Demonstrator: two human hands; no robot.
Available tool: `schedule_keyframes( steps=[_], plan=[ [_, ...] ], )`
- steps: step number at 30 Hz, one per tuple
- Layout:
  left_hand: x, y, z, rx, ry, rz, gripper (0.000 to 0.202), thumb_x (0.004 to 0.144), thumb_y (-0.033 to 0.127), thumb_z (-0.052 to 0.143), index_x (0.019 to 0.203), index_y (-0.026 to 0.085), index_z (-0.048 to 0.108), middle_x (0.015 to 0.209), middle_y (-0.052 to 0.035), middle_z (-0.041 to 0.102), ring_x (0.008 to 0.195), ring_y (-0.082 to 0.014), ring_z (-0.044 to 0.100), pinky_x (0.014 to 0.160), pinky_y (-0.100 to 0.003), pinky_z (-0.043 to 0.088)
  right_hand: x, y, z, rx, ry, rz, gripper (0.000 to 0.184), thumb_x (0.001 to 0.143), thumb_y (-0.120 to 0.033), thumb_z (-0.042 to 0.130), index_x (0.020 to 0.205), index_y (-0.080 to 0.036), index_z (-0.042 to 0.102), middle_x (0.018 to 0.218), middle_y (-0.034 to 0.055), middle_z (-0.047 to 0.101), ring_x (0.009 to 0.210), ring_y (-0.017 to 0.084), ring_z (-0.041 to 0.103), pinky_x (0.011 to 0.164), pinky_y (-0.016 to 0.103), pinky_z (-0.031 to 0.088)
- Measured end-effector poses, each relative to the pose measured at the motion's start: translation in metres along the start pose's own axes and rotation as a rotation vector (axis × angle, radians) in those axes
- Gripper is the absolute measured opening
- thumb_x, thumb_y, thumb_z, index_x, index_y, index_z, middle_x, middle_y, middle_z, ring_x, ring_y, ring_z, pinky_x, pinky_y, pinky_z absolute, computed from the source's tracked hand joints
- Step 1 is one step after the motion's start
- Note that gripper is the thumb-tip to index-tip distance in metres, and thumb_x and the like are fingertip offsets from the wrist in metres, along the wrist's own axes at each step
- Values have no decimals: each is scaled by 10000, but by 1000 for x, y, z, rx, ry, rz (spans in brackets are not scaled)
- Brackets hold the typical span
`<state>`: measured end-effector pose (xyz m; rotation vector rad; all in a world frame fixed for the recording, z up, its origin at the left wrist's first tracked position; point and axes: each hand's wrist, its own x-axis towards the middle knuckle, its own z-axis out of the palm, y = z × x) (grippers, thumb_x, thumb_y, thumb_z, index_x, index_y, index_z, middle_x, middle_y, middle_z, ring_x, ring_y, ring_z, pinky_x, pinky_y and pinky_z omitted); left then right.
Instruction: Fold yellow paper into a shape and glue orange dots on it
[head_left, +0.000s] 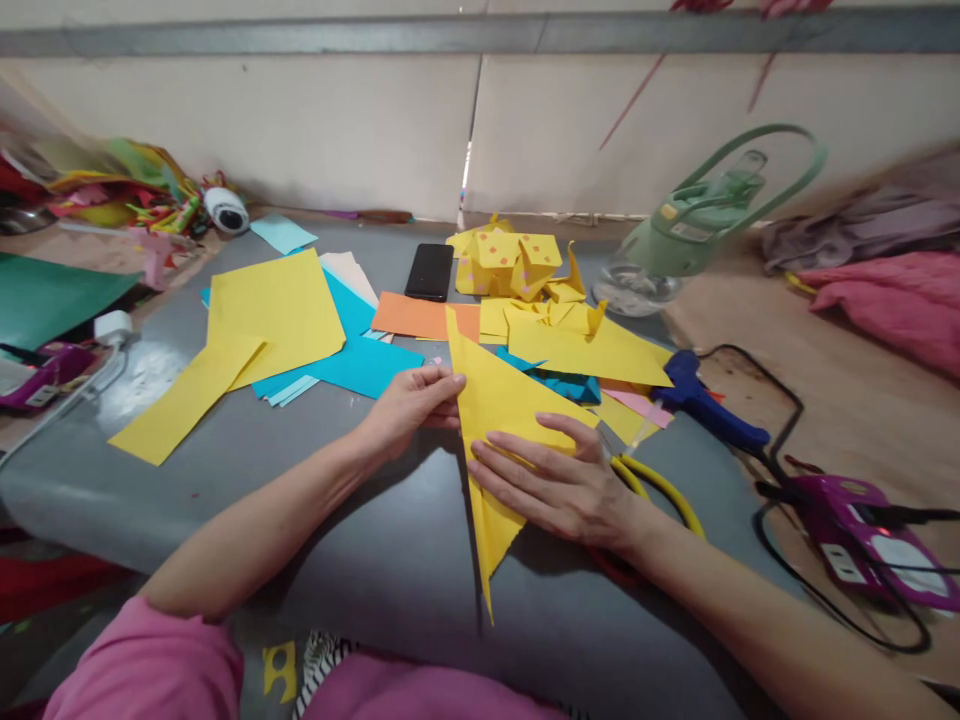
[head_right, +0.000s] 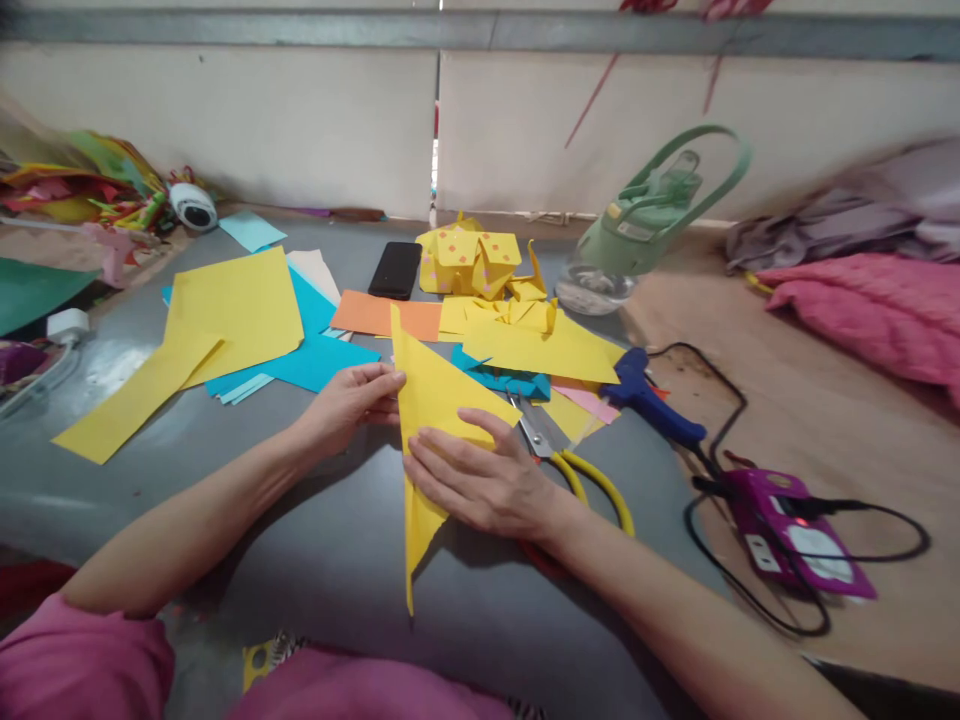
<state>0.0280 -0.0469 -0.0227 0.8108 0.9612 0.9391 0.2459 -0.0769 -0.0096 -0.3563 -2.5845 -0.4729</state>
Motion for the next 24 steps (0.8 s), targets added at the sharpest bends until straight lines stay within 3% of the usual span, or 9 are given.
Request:
schedule_keyframes(
  steps=[3,6,11,13,16,19,22,24],
  plan=[
    [2,3,-3,30,18,13,370,656,460,860,770,179,648,766,-13,715,646,-109,650,624,-235,535,-3,0,2,216,-126,122,477,952,-58,547,1286,-388,631,1250,-66,725,1141,164,692,1089,420,453],
    [2,2,-5,42,11,43,368,665,470,849,787,176,664,792,-22,718,670,-115,653,634,-243,529,-5,0,4,286,-196,189,475,973,-81,516,1277,-427,634,1269,-71,715,1136,183,695,1085,450,442],
    [3,-1,-7,53,-26,84,362,706,491,816,838,180,685,801,-30,725,713,-135,673,662,-250,528,-4,0,9,41,-35,4,346,967,-74,544,1232,-271,648,1240,-26,737,1131,143,677,1104,422,372],
    [2,-1,-6,57,-29,77,358,711,486,811,847,180,684,789,-26,723,689,-126,665,647,-239,521,-3,-1,10,44,2,7,317,970,-77,540,1217,-245,647,1221,-25,746,1120,136,677,1100,414,352],
    [-1,0,-4,82,-82,71,336,732,459,803,879,179,687,823,-29,731,706,-119,669,664,-233,522,-2,-1,9,207,-18,147,359,975,-77,493,1222,-290,642,1166,-37,768,1069,139,700,1059,420,369],
    [-5,-1,-2,69,-209,48,336,730,363,824,982,185,690,891,-42,755,783,-135,695,734,-254,534,0,0,7,377,-18,325,337,950,-92,469,1127,-281,685,1038,-17,798,924,151,731,995,416,411],
    [-7,-5,0,93,-286,0,375,732,252,818,1072,183,677,904,-53,769,789,-136,701,754,-260,524,2,1,5,483,-18,589,210,960,-233,514,916,-245,719,832,0,781,748,167,705,820,351,489],
    [-7,-10,1,129,-304,-2,365,756,236,793,1097,177,676,918,-66,774,805,-144,705,755,-262,516,4,1,4,561,-66,788,264,961,-338,526,803,-235,710,721,-4,734,658,171,659,679,312,492]
  ],
)
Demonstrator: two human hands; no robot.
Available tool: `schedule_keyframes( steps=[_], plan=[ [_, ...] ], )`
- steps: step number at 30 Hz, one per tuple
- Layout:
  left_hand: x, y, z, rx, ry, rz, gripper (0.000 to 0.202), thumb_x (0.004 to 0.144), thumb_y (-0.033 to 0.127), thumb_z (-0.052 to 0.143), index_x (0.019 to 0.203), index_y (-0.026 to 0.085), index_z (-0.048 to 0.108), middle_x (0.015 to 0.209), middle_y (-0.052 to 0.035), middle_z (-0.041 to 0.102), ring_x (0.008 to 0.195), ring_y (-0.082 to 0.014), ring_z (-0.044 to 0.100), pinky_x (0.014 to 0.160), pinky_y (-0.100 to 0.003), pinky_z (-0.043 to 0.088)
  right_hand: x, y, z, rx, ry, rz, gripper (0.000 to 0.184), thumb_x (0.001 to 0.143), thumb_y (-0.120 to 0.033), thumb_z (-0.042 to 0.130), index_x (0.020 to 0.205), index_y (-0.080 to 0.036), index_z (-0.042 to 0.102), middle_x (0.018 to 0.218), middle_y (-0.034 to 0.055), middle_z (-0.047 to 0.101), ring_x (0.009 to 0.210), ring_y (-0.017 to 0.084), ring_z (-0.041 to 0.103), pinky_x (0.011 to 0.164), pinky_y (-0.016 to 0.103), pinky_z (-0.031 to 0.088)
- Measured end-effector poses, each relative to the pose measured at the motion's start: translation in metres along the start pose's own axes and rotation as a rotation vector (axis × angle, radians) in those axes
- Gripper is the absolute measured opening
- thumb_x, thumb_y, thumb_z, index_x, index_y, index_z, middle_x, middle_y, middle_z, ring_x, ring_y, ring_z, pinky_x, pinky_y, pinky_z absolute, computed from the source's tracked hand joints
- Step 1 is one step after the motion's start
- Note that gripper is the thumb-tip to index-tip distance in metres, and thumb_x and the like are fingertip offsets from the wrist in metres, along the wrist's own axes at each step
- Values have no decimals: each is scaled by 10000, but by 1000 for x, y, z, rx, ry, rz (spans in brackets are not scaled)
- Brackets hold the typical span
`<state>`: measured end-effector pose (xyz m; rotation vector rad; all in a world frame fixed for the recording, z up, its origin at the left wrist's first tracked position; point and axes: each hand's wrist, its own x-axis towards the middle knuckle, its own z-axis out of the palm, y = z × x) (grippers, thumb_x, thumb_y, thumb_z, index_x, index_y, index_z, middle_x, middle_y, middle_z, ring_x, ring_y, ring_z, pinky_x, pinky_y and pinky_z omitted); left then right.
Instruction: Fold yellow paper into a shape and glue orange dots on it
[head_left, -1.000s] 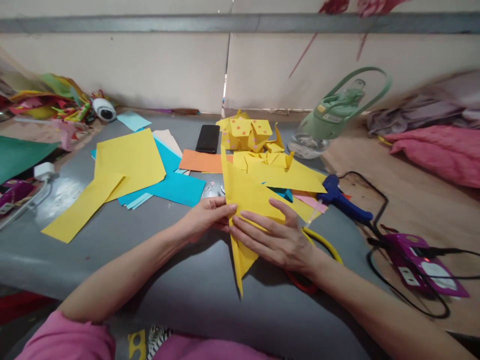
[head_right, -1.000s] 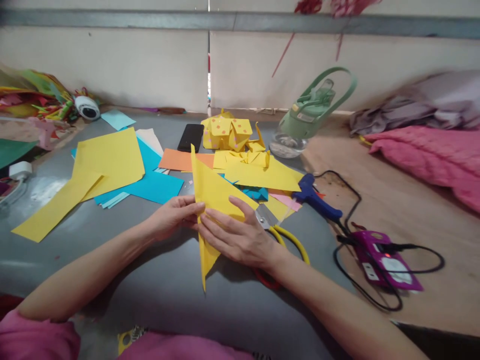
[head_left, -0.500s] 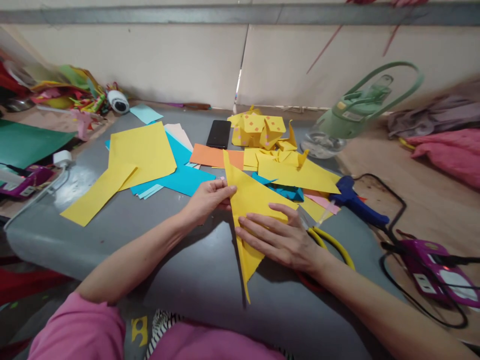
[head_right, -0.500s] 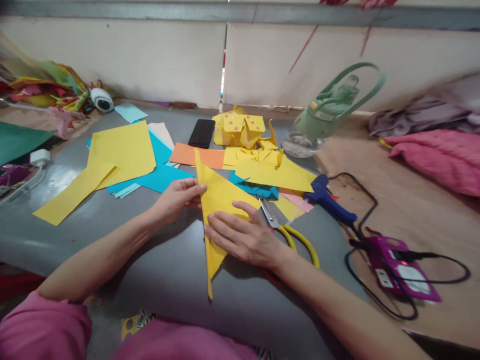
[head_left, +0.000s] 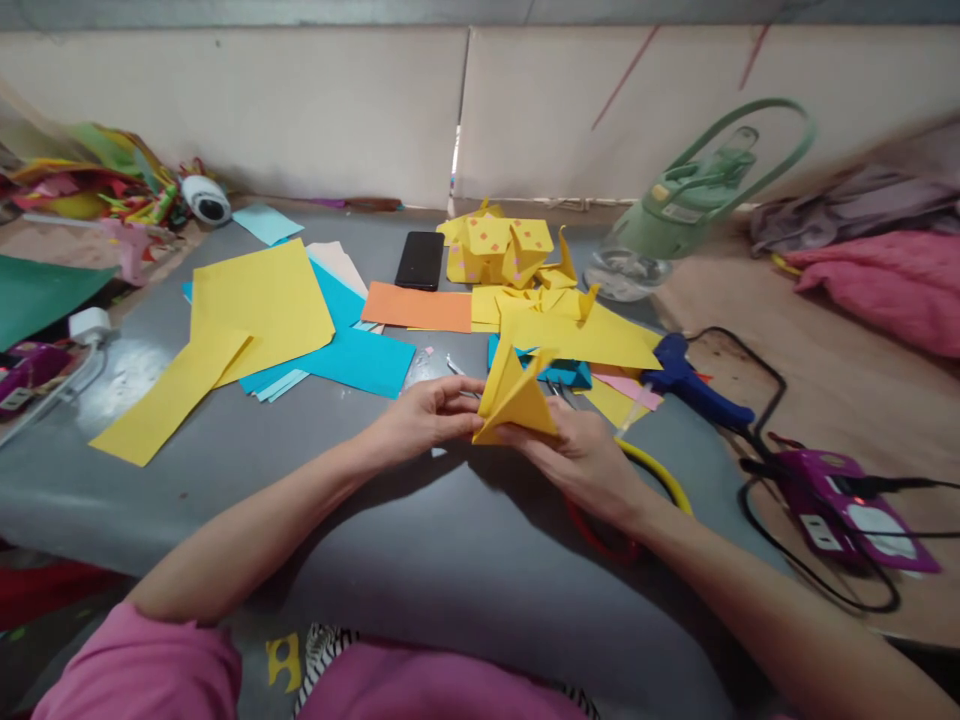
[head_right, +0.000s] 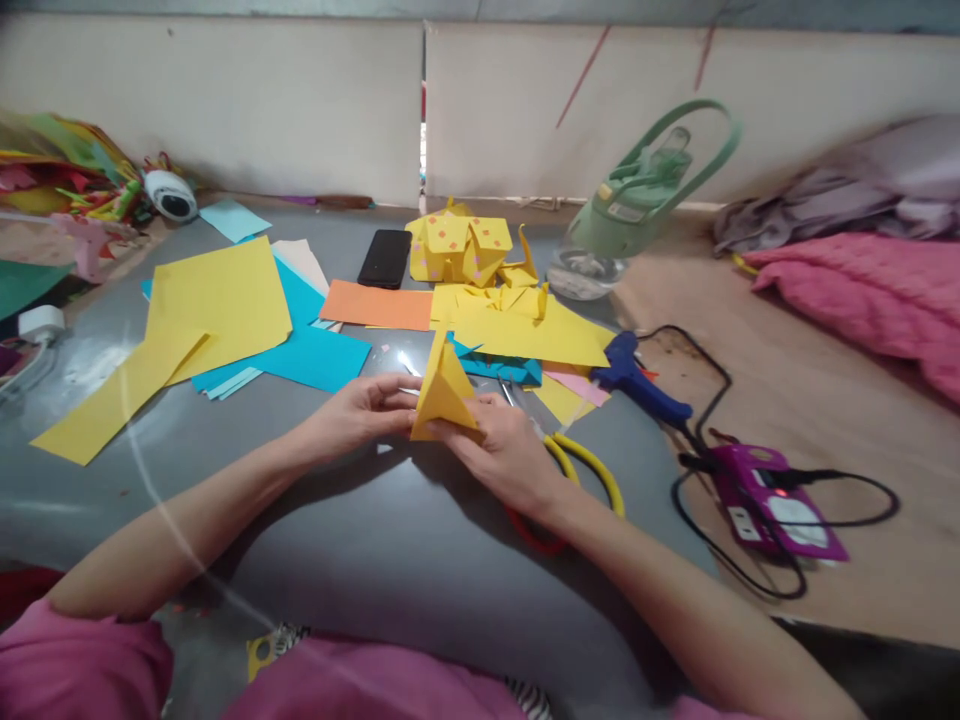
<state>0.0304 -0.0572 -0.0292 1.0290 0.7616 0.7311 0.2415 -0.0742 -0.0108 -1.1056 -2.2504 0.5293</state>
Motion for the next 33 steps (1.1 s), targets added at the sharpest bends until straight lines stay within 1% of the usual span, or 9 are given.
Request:
schedule_keyframes(
  steps=[3,6,13,17,19,21,24,28,33],
  plan=[
    [0,-6,4,41,-13,31,350,782,274,769,1108,179,681,959,-82,775,860,-175,715,771,-285,520,1,-3,-1,111,-56,211,311,937,-416,538,758,-218,698,676,-13,695,612,167,617,595,290,464],
    [-2,-6,9,89,20,58,325,801,327,756,1088,189,692,999,-85,771,902,-187,716,800,-301,526,2,-5,-2,216,-61,317,303,907,-451,565,866,-197,724,757,2,722,665,175,634,609,286,472],
    [-6,-2,13,142,114,76,388,749,451,807,984,161,700,947,-76,757,833,-176,694,763,-298,533,0,-6,-4,285,-138,349,316,899,-481,595,965,-191,700,848,29,727,746,192,642,675,308,472],
    [-4,-4,11,162,134,99,378,764,481,783,930,155,686,802,-31,716,716,-135,638,691,-265,495,1,-2,-7,369,93,327,381,888,-523,620,1095,-202,622,1034,68,705,872,204,640,761,334,496],
    [-4,-8,11,204,113,102,370,796,470,757,981,160,673,754,-8,685,670,-112,596,645,-239,454,2,1,-8,390,210,318,410,898,-518,613,1172,-214,599,1173,90,671,990,217,627,830,352,492],
    [-6,-11,11,239,100,95,363,829,442,733,1063,182,635,710,23,650,631,-92,551,601,-215,405,3,3,-8,407,255,337,403,896,-499,625,1194,-228,600,1227,86,648,1047,220,607,866,361,478],
    [-9,-15,11,264,83,113,300,867,399,698,1076,219,581,733,36,649,650,-93,547,602,-211,401,4,4,-7,544,238,397,300,884,-485,644,1029,-223,646,1070,52,681,940,196,617,820,342,484],
    [-9,-14,12,331,28,210,184,872,351,694,962,208,621,956,-25,699,860,-144,637,777,-280,499,4,4,-7,721,197,419,251,866,-464,666,913,-218,684,851,8,675,789,156,607,721,294,482],
    [-8,-13,13,376,9,183,168,837,331,726,842,183,647,834,-25,676,774,-144,608,737,-290,487,2,-2,-8,742,172,411,242,844,-448,695,888,-212,728,858,6,700,739,137,605,670,273,472]
  ],
)
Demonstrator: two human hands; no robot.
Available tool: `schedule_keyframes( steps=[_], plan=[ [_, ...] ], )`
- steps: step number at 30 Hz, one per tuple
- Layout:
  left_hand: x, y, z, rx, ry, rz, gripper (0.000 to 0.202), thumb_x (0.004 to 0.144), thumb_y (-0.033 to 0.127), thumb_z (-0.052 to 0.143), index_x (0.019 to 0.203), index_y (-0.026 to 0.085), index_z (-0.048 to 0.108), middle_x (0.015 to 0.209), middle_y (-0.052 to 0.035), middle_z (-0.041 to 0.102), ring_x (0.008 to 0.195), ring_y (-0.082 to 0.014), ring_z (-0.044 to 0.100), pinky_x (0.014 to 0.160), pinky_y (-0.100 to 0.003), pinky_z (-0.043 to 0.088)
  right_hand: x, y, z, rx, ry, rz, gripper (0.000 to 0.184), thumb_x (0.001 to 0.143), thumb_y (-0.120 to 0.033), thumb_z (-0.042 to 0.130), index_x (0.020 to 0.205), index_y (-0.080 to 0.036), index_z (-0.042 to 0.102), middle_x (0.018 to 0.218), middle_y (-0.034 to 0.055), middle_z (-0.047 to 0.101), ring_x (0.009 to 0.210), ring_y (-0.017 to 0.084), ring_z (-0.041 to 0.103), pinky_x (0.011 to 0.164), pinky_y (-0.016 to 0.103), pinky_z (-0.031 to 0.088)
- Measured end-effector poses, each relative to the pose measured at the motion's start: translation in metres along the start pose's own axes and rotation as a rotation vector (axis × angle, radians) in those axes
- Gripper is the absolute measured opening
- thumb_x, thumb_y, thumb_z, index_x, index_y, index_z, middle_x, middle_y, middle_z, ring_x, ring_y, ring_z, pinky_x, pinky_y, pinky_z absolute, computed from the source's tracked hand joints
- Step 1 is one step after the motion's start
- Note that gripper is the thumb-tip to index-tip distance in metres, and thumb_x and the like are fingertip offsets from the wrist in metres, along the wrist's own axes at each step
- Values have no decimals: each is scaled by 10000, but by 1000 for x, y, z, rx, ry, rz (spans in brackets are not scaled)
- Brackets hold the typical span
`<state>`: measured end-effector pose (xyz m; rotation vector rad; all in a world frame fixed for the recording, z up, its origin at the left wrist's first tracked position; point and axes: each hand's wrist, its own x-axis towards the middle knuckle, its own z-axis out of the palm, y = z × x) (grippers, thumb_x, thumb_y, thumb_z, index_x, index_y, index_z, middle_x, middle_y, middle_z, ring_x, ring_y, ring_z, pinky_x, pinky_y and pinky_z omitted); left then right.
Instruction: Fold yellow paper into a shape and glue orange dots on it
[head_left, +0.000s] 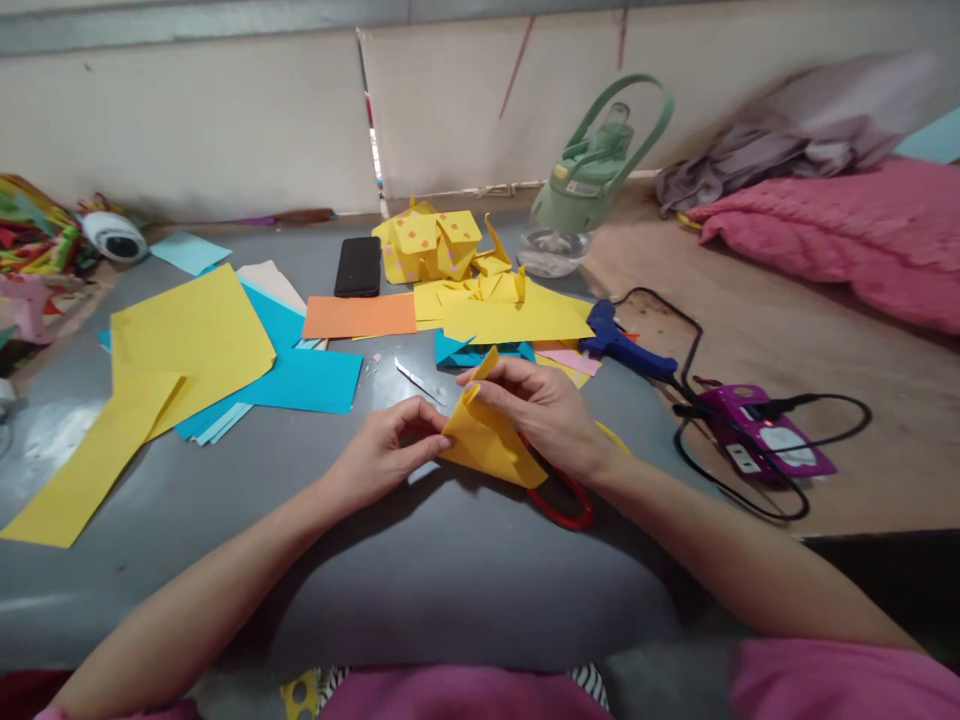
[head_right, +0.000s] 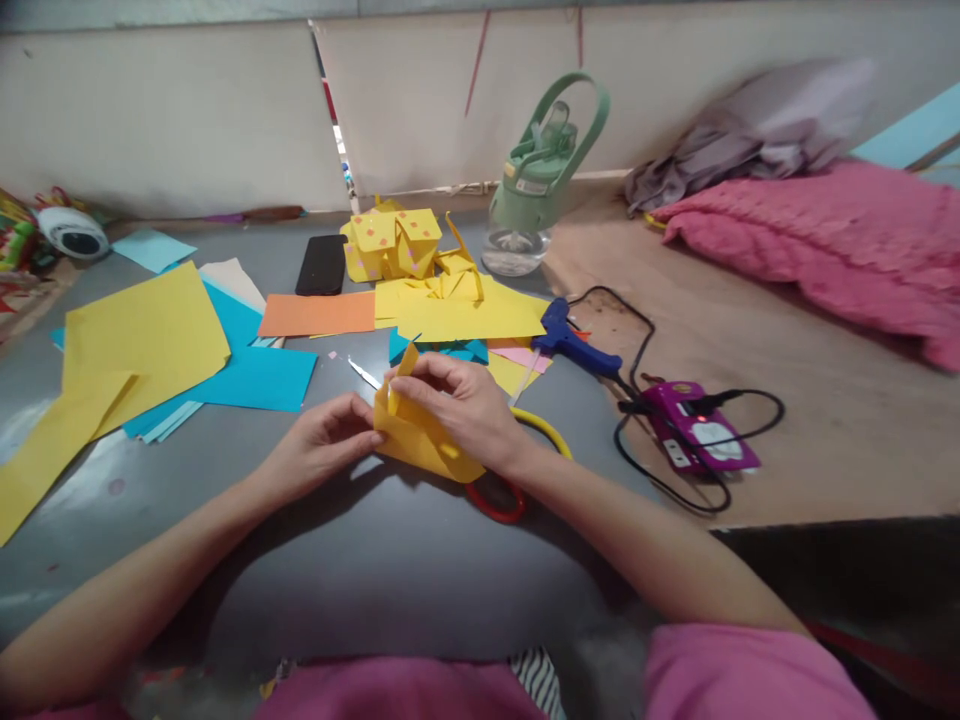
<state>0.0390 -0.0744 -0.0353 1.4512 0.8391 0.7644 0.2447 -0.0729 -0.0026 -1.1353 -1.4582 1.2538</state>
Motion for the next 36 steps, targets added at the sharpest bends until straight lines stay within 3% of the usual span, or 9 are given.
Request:
schedule_keyframes(
  steps=[5,9,12,17,19,23,27,32,36],
  plan=[
    [1,1,2,-47,19,-95,179,759,302,770,760,165,656,748,-8,665,697,-125,577,683,-276,461,-3,-1,1,-132,-40,-64,317,918,-504,600,974,-226,740,900,17,708,821,169,633,756,301,496],
    [1,4,3,-114,91,-137,204,733,303,778,756,158,636,713,6,638,650,-107,549,632,-256,446,-4,2,2,-47,32,-147,340,934,-532,586,1176,-293,603,962,8,684,900,168,644,844,321,507],
    [0,4,3,-88,86,-132,201,751,303,769,769,155,634,715,9,631,646,-98,538,623,-246,434,-2,5,2,-45,10,-201,338,846,-506,718,1055,-284,572,943,-4,662,886,162,637,846,317,508],
    [-1,1,3,-4,76,-76,186,804,296,740,774,156,620,758,3,636,702,-101,565,670,-242,455,0,4,0,-222,-10,-209,346,801,-527,743,946,-233,631,944,26,687,895,195,639,852,349,494],
    [-2,1,4,-16,81,-58,183,805,283,745,870,166,619,778,9,645,717,-106,586,689,-245,474,-1,3,0,-257,2,-204,289,813,-480,742,896,-223,637,891,14,684,839,180,629,809,332,484],
    [-5,3,6,-101,36,-66,422,841,362,726,1201,201,573,734,32,647,678,-116,605,647,-241,480,-3,2,1,-247,-1,-165,229,856,-425,703,802,-219,621,777,-16,641,735,146,582,706,293,453],
    [-6,6,7,8,-10,-69,318,874,456,661,985,158,671,770,-25,684,693,-135,622,657,-255,494,-4,3,6,-171,-13,-95,235,811,-404,747,815,-224,596,799,-16,629,754,142,574,689,281,457],
    [-6,9,8,212,-25,-24,234,907,378,592,843,164,662,737,-9,670,652,-116,583,632,-232,458,-4,7,8,-21,-50,-25,365,817,-378,738,1115,-233,587,782,-41,625,722,130,582,703,286,467],
    [-7,10,10,213,5,0,207,893,348,611,911,156,687,791,-25,710,709,-131,618,681,-236,480,-4,8,7,-104,-78,-20,237,834,-431,713,835,-208,632,794,-14,613,720,128,545,675,275,448]
  ],
)
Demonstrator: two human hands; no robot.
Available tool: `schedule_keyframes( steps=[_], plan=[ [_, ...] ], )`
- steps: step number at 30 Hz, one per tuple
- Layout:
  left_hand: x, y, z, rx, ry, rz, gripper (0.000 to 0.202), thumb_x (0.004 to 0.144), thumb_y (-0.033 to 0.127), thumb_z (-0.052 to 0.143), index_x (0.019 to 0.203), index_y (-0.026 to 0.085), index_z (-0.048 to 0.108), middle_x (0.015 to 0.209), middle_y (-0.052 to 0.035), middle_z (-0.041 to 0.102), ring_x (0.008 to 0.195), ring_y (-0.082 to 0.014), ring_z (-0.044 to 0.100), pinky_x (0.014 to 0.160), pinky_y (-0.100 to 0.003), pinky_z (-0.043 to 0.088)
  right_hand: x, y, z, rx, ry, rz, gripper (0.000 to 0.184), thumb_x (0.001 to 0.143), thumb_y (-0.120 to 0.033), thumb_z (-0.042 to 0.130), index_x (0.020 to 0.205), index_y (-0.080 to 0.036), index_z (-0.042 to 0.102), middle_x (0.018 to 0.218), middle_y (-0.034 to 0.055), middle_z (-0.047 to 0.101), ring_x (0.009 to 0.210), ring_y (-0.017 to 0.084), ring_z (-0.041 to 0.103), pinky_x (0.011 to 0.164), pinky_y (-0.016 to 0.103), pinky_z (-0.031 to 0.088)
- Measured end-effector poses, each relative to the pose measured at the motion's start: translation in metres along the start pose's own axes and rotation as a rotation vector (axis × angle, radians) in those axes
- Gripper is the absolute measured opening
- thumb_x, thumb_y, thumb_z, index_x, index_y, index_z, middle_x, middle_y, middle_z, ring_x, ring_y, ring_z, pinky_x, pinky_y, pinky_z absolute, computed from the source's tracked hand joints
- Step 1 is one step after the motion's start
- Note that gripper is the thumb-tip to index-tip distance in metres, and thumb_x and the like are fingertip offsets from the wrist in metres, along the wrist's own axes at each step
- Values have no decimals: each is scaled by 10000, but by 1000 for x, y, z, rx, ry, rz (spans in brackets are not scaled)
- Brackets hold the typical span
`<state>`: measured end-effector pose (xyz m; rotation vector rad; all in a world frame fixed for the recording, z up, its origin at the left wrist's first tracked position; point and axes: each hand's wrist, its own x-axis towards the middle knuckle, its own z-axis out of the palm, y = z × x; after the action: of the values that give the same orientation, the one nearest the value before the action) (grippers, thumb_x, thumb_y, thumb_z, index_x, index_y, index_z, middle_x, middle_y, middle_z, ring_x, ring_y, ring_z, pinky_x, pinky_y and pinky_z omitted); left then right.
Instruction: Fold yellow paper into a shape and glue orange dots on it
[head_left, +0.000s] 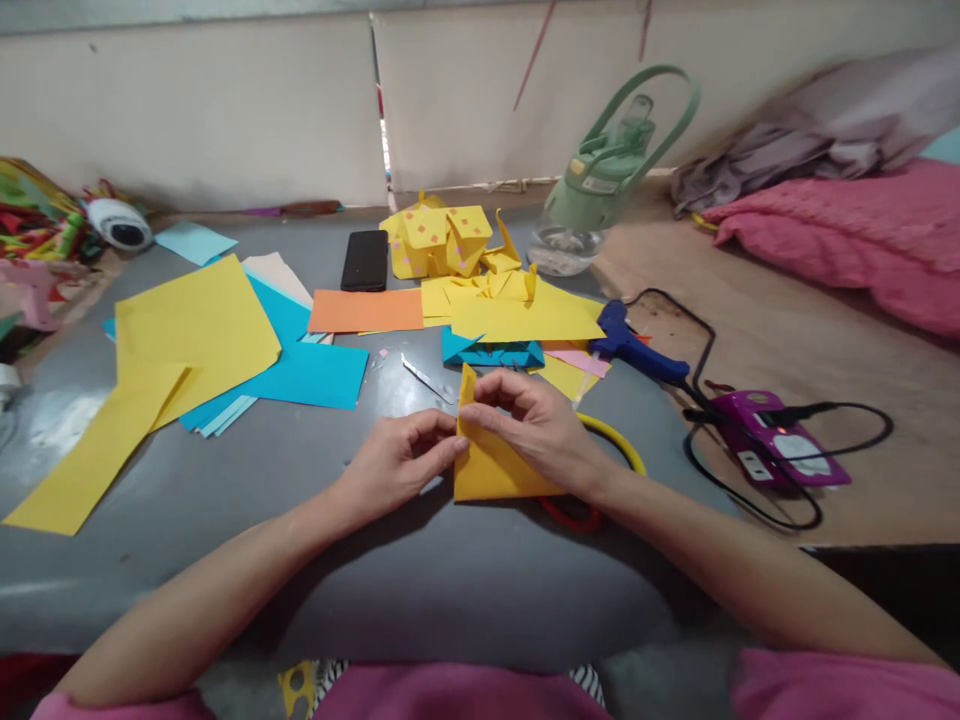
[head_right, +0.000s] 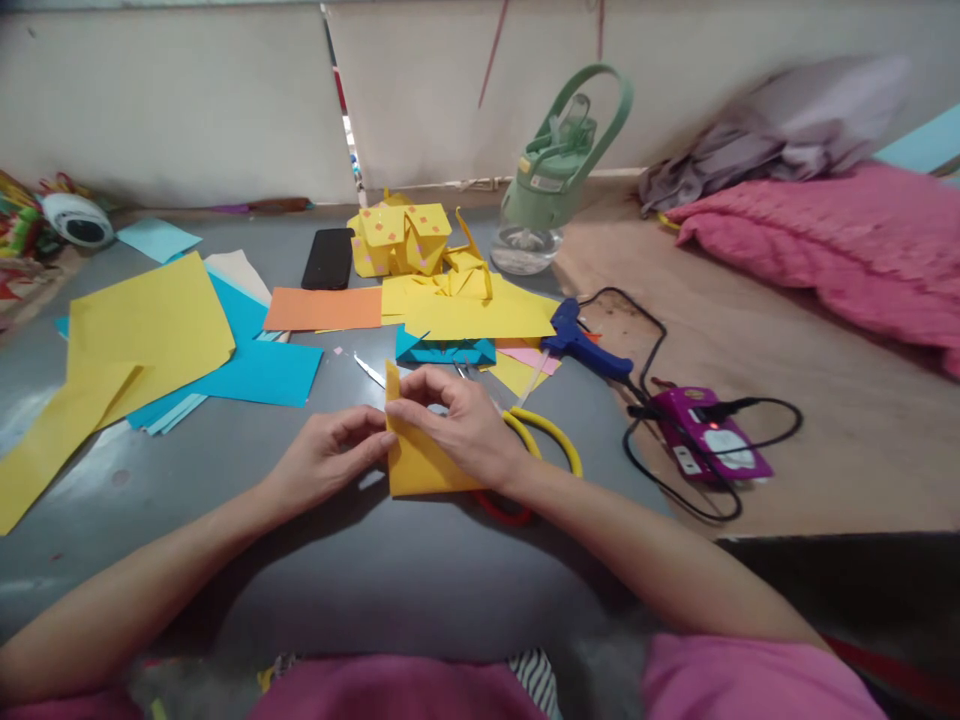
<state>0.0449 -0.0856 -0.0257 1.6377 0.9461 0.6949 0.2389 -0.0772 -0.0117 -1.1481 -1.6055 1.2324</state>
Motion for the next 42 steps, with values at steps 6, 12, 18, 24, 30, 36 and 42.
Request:
schedule_keyframes(
  steps=[6,12,18,24,30,36,42],
  plan=[
    [0,-5,0,-46,44,-26,290,908,420,598,885,152,705,751,-23,682,668,-123,573,634,-227,458,-2,0,1,-85,42,15,298,814,-480,733,812,-207,615,812,-9,579,749,137,509,669,273,418],
    [-2,-2,0,73,54,7,258,923,372,568,839,165,696,693,12,646,626,-99,518,589,-209,384,-4,-6,2,-147,-22,-2,378,845,-500,697,649,-208,558,648,-40,452,615,113,394,545,266,316],
    [-2,-1,1,114,66,-4,302,913,404,565,730,175,640,583,44,540,549,-83,423,543,-211,331,-6,-9,1,-148,-42,-5,398,901,-492,628,628,-211,558,614,-39,462,585,108,400,528,260,319],
    [-3,-1,1,90,70,-4,276,908,392,582,760,169,649,601,38,559,563,-84,435,560,-215,345,-4,-7,2,-116,-47,7,386,890,-490,643,641,-202,574,624,-40,480,590,101,411,539,254,332],
    [1,-1,-1,-135,-54,-114,254,856,410,657,884,158,681,770,-15,666,674,-118,557,626,-232,427,-1,-5,-3,-15,63,48,348,832,-508,704,702,-204,595,679,-30,541,619,111,458,540,253,359],
    [1,-5,-3,-179,-22,-152,244,840,398,705,838,160,655,733,7,632,655,-103,544,616,-226,427,1,-7,-7,126,129,152,304,785,-468,755,723,-208,610,679,-32,576,587,108,479,517,253,372],
    [-5,-4,-4,-294,-36,17,412,785,339,805,1110,215,583,1080,-46,692,843,-139,694,778,-270,563,15,-4,-16,417,236,238,331,664,-441,842,706,-223,598,687,-39,601,591,114,532,558,263,473]
  ],
)
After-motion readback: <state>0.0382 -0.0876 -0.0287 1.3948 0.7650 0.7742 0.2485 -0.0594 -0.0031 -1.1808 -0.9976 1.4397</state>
